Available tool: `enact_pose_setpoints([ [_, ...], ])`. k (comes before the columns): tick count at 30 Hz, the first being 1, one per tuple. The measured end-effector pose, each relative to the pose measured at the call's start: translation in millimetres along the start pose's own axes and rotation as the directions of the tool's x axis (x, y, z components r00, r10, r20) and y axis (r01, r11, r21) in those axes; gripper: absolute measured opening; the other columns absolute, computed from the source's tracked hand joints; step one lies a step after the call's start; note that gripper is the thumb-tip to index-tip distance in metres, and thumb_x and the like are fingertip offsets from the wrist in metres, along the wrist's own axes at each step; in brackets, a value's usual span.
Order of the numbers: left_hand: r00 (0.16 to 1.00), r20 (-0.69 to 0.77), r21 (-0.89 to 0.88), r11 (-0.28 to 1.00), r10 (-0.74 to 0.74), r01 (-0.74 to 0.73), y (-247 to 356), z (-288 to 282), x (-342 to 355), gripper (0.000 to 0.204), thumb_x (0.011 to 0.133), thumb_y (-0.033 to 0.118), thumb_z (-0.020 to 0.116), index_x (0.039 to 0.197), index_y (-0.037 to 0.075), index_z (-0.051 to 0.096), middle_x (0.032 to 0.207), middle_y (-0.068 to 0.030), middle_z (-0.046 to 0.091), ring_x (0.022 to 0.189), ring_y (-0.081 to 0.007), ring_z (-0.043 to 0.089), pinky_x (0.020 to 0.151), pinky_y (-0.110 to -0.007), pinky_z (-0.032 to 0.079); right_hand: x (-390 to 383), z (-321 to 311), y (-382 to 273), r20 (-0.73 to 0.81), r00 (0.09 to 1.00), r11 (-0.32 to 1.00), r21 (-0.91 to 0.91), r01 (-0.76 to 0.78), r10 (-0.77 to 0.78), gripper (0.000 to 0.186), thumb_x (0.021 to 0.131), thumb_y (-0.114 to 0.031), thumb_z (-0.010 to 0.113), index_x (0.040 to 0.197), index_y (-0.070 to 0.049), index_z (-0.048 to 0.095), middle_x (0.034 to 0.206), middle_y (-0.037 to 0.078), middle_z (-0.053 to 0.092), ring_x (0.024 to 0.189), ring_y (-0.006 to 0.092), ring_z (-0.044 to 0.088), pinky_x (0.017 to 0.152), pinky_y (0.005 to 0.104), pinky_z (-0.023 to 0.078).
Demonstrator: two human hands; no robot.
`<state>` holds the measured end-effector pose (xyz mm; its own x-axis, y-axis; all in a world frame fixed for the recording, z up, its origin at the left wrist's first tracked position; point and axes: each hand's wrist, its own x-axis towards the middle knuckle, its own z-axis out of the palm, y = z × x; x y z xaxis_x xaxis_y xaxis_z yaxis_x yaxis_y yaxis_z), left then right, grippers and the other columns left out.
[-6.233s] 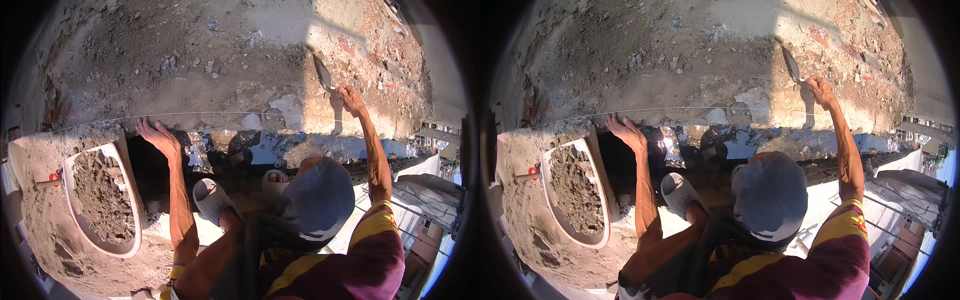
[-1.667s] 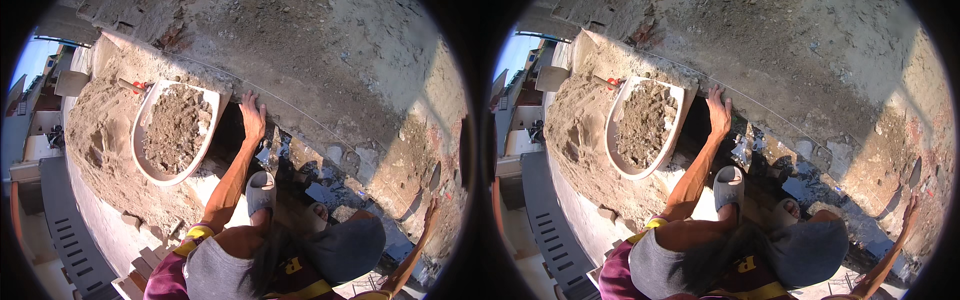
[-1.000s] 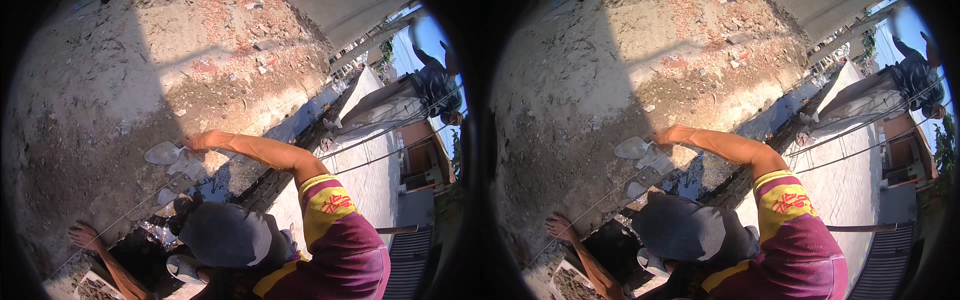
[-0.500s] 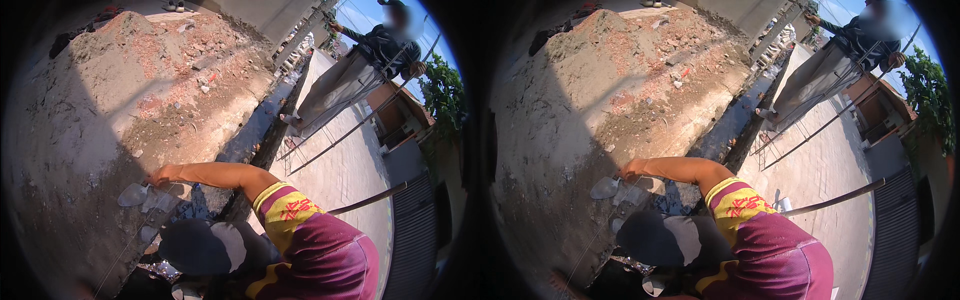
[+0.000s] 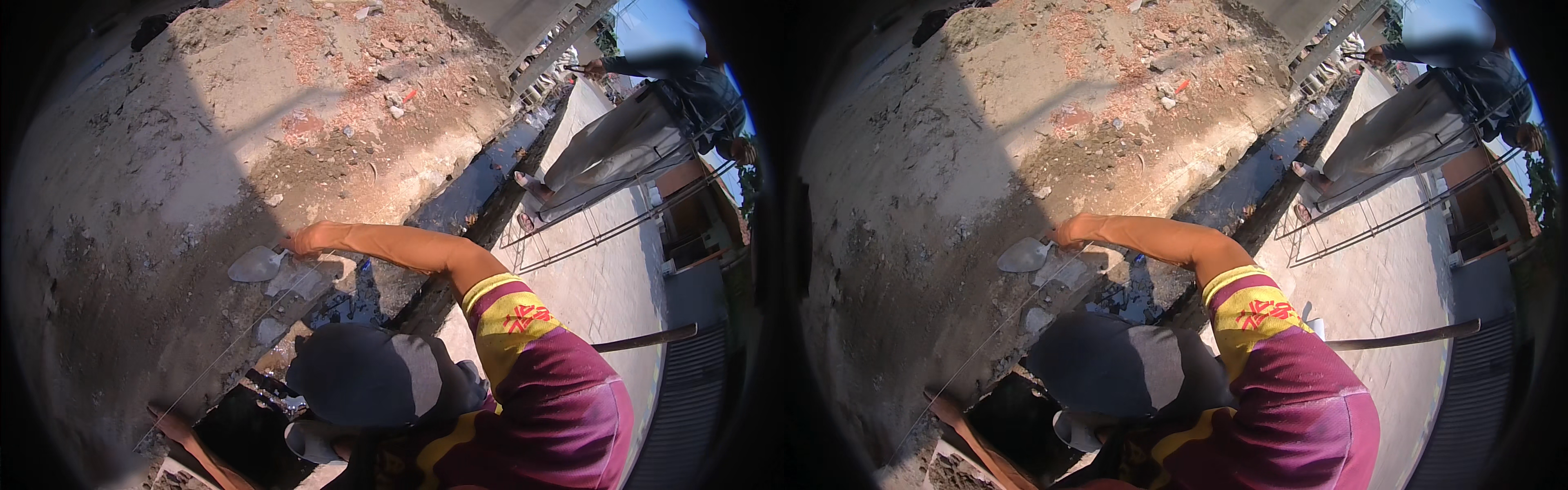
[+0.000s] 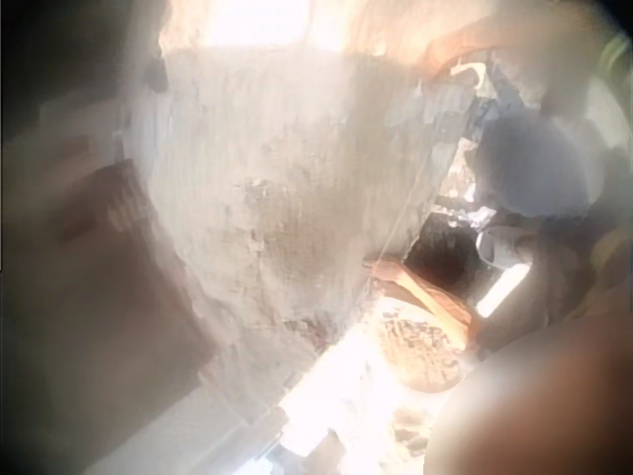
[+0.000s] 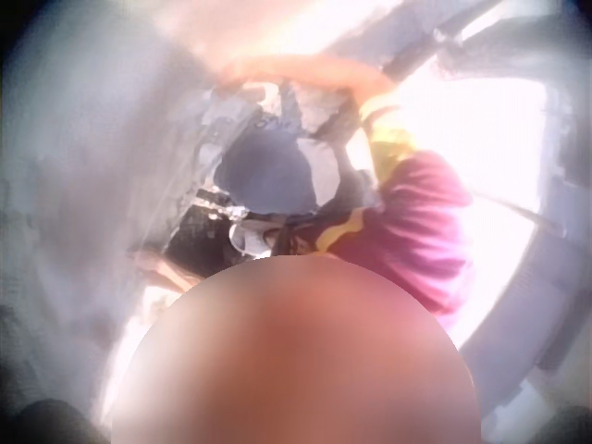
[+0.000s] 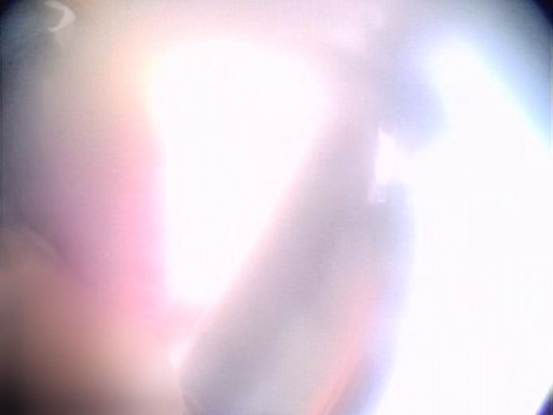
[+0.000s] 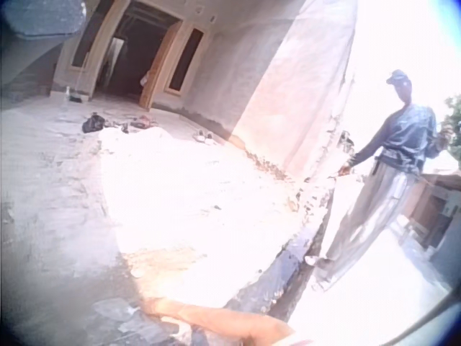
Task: The person scoops wet cement from a pink basin using a trowel and applies it to a rough concrete surface. They spread and smooth the cement along a guide line, repeatedly scooping and smoothing the material.
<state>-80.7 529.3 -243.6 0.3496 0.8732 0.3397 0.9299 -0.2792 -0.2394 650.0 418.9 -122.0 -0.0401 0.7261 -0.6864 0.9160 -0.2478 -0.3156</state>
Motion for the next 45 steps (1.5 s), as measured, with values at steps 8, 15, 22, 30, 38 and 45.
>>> enact_pose_setpoints([
  [8, 0.982, 0.133, -0.6, 0.778, -0.131, 0.186, 34, -48, 29, 0.044, 0.098, 0.005, 0.047, 0.139, -0.011, 0.054, 0.14, -0.0318, 0.058, 0.132, -0.0454, 0.055, 0.114, -0.047, 0.044, -41, -36, 32, -0.206, 0.857, 0.879, -0.035, 0.475, -0.472, 0.05, 0.095, -0.027, 0.071, 0.137, -0.004, 0.054, 0.104, 0.021, 0.071, 0.093, 0.0342, 0.067, 0.08, 0.0464, 0.052],
  [15, 0.939, 0.094, -0.793, 0.545, -0.33, 0.271, 82, -118, 65, 0.048, 0.107, 0.011, 0.044, 0.152, -0.005, 0.043, 0.156, -0.0295, 0.045, 0.147, -0.044, 0.04, 0.122, -0.048, 0.033, -92, -151, -172, -0.305, 0.806, 0.862, -0.17, 0.477, -0.506, 0.045, 0.107, -0.04, 0.056, 0.135, -0.005, 0.048, 0.076, 0.014, 0.059, 0.075, 0.0314, 0.06, 0.069, 0.0476, 0.046],
  [22, 0.929, 0.217, -0.871, 0.371, -0.3, 0.323, 140, -271, 88, 0.048, 0.104, 0.022, 0.06, 0.145, -0.001, 0.051, 0.131, -0.0295, 0.065, 0.121, -0.0406, 0.065, 0.099, -0.045, 0.053, -97, -163, -249, -0.488, 0.683, 0.84, -0.294, 0.457, -0.543, 0.039, 0.106, -0.045, 0.057, 0.12, -0.008, 0.055, 0.067, 0.011, 0.051, 0.061, 0.0206, 0.048, 0.061, 0.042, 0.041],
  [30, 0.69, 0.326, -0.576, 0.443, -0.646, 0.687, 85, -379, -55, 0.029, 0.103, 0.024, 0.063, 0.123, 0.004, 0.07, 0.108, -0.0161, 0.074, 0.1, -0.0319, 0.069, 0.086, -0.041, 0.054, -55, -64, -315, 0.115, 0.909, 0.902, 0.226, 0.368, -0.4, 0.044, 0.106, -0.049, 0.057, 0.112, -0.005, 0.06, 0.067, 0.0, 0.047, 0.055, 0.0131, 0.045, 0.052, 0.0349, 0.042],
  [38, 0.677, 0.235, -0.035, 0.69, -0.698, 0.723, 75, -325, -117, 0.068, 0.099, 0.046, 0.065, 0.152, 0.008, 0.044, 0.147, -0.0197, 0.048, 0.136, -0.0389, 0.043, 0.113, -0.055, 0.03, 76, -48, -340, 0.075, 0.864, 0.865, 0.126, 0.486, -0.497, 0.054, 0.104, -0.056, 0.056, 0.102, -0.003, 0.065, 0.066, 0.0, 0.048, 0.058, 0.0111, 0.051, 0.054, 0.0342, 0.044],
  [45, 0.655, 0.31, 0.012, 0.692, -0.689, 0.722, 75, -327, -107, 0.057, 0.103, 0.045, 0.059, 0.15, 0.015, 0.049, 0.15, -0.0128, 0.048, 0.136, -0.0343, 0.044, 0.112, -0.053, 0.031, 43, -82, -286, -0.09, 0.889, 0.891, 0.032, 0.453, -0.449, 0.062, 0.104, -0.058, 0.055, 0.125, -0.001, 0.065, 0.075, 0.003, 0.056, 0.067, 0.0169, 0.054, 0.066, 0.0362, 0.048],
])
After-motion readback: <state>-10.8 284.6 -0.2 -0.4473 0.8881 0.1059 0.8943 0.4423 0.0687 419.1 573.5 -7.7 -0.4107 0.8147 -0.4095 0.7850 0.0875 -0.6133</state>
